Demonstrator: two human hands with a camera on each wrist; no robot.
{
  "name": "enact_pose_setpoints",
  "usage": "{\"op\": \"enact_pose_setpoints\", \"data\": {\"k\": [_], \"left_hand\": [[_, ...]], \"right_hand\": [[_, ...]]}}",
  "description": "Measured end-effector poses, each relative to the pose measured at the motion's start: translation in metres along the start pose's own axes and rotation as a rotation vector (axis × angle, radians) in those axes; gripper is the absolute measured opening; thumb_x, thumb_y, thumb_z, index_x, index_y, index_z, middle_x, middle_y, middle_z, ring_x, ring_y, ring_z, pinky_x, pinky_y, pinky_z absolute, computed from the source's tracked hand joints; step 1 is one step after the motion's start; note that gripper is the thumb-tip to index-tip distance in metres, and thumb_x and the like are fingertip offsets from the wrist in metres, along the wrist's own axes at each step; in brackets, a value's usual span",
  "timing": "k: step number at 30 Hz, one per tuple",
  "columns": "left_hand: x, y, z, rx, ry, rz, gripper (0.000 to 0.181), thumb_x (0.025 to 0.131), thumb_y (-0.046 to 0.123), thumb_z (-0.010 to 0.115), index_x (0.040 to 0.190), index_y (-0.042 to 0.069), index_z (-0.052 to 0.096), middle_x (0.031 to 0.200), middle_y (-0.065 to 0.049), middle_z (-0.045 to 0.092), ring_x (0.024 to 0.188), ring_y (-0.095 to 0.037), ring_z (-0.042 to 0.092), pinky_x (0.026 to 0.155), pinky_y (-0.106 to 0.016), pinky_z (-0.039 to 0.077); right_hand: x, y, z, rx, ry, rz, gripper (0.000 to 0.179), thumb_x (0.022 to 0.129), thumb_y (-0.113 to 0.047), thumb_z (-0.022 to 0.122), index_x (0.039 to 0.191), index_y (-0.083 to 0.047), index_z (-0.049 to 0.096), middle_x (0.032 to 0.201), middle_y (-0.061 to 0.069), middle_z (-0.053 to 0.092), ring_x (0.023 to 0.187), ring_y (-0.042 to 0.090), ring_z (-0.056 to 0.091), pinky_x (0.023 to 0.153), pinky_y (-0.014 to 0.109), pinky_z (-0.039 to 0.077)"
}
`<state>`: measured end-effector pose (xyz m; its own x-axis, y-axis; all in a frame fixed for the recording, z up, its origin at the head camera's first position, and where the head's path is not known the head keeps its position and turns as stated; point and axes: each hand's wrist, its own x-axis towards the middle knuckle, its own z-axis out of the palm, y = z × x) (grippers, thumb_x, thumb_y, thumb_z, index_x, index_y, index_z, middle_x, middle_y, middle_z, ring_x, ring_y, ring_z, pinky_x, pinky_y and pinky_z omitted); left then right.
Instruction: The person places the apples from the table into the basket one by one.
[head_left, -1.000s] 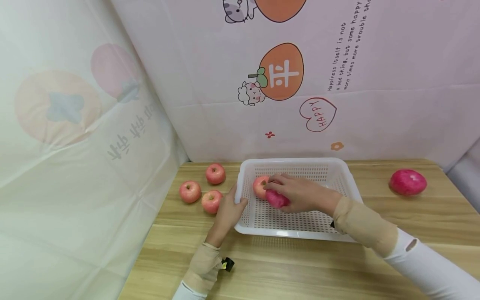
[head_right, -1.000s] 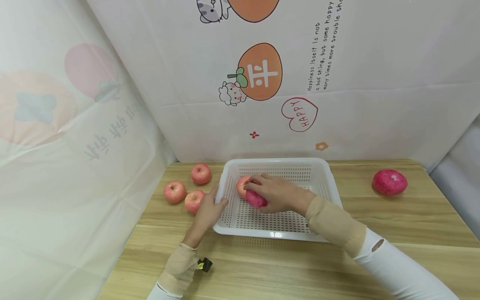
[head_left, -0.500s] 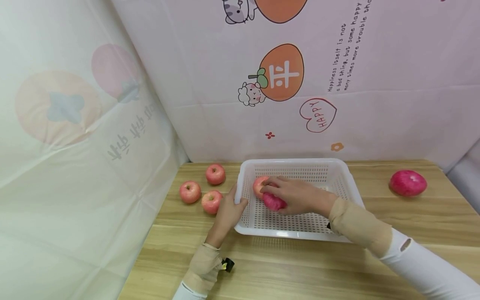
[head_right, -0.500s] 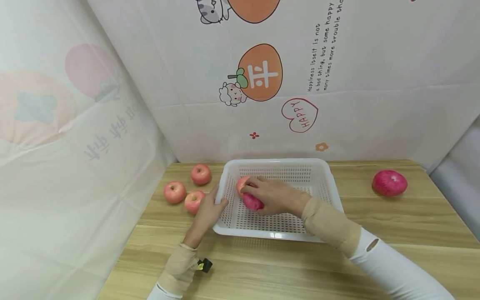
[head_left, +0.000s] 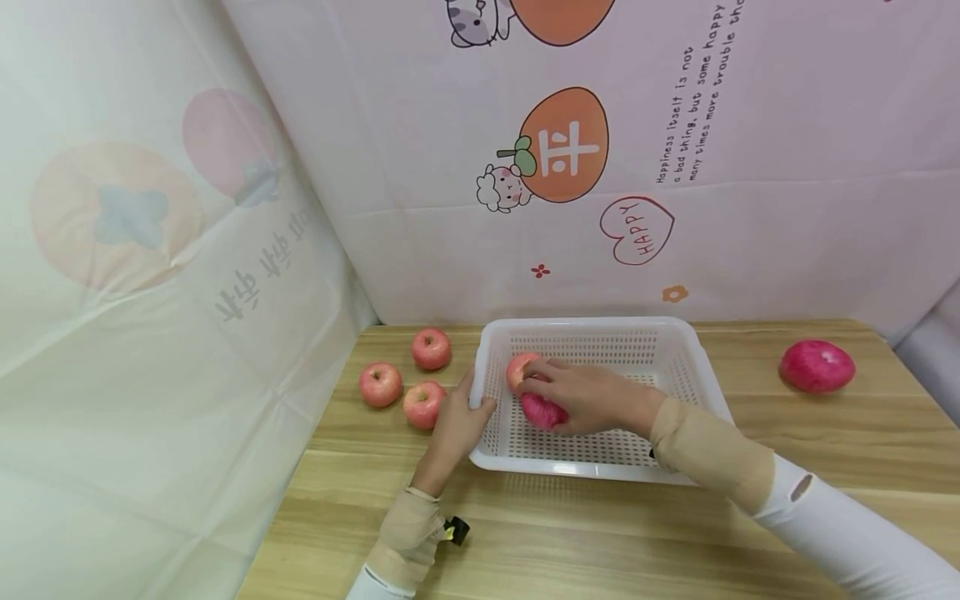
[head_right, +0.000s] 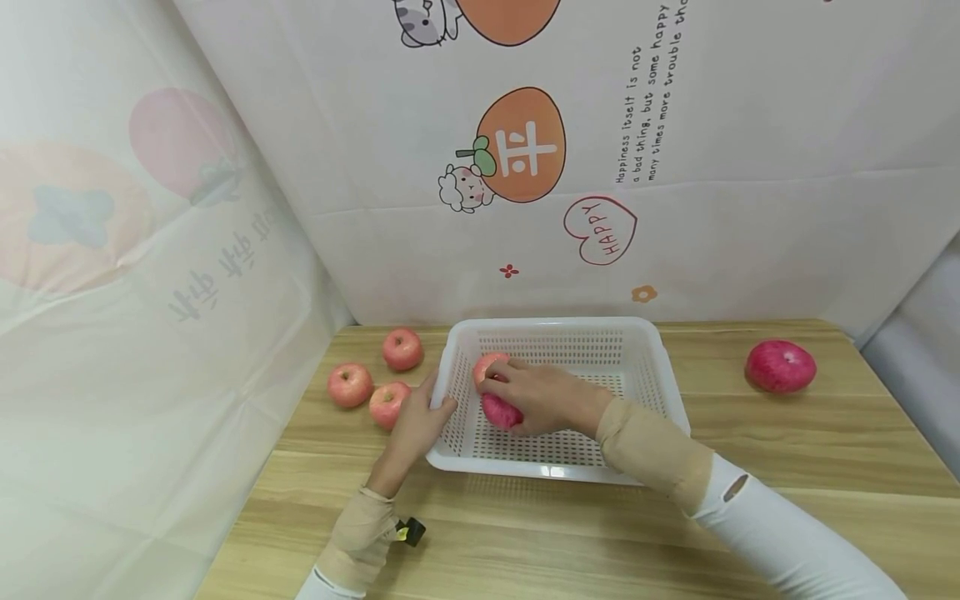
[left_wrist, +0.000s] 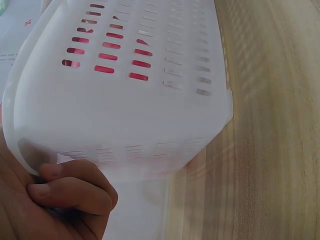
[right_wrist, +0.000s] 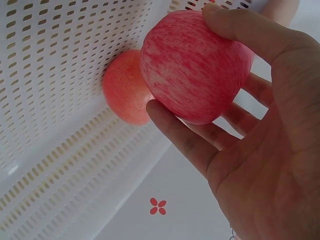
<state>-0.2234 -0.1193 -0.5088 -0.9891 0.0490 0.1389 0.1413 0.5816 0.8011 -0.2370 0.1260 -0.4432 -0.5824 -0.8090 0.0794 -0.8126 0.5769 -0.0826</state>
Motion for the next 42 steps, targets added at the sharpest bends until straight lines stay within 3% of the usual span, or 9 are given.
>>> {"op": "enact_pose_setpoints", "data": {"k": [15, 27, 42], "left_hand": [[0.000, 0.000, 0.000, -0.008, 0.008, 0.008, 0.068, 0.097, 0.017, 0.064, 0.161, 0.004, 0.044, 0.124, -0.023, 0.074, 0.092, -0.025, 0.073, 0.080, -0.045, 0.064], [0.000, 0.001, -0.001, 0.008, -0.003, 0.010, 0.067, 0.098, 0.017, 0.064, 0.161, 0.007, 0.045, 0.121, -0.021, 0.075, 0.091, -0.023, 0.073, 0.077, -0.043, 0.064], [0.000, 0.000, 0.001, 0.006, 0.000, 0.008, 0.068, 0.097, 0.018, 0.064, 0.161, 0.008, 0.045, 0.119, -0.022, 0.075, 0.090, -0.024, 0.073, 0.075, -0.042, 0.064]], "right_hand": [[0.006, -0.001, 0.007, 0.010, 0.002, -0.057, 0.074, 0.082, -0.029, 0.092, 0.147, -0.020, 0.058, 0.146, 0.006, 0.057, 0.126, 0.027, 0.060, 0.087, 0.044, 0.064], [0.015, -0.001, 0.016, 0.028, -0.081, -0.062, 0.072, 0.084, -0.031, 0.091, 0.148, -0.021, 0.059, 0.150, 0.004, 0.054, 0.125, 0.024, 0.062, 0.096, 0.046, 0.062], [0.016, 0.000, 0.030, 0.001, -0.078, -0.125, 0.071, 0.084, -0.033, 0.090, 0.146, -0.019, 0.059, 0.148, 0.008, 0.055, 0.120, 0.024, 0.066, 0.092, 0.046, 0.063]]}}
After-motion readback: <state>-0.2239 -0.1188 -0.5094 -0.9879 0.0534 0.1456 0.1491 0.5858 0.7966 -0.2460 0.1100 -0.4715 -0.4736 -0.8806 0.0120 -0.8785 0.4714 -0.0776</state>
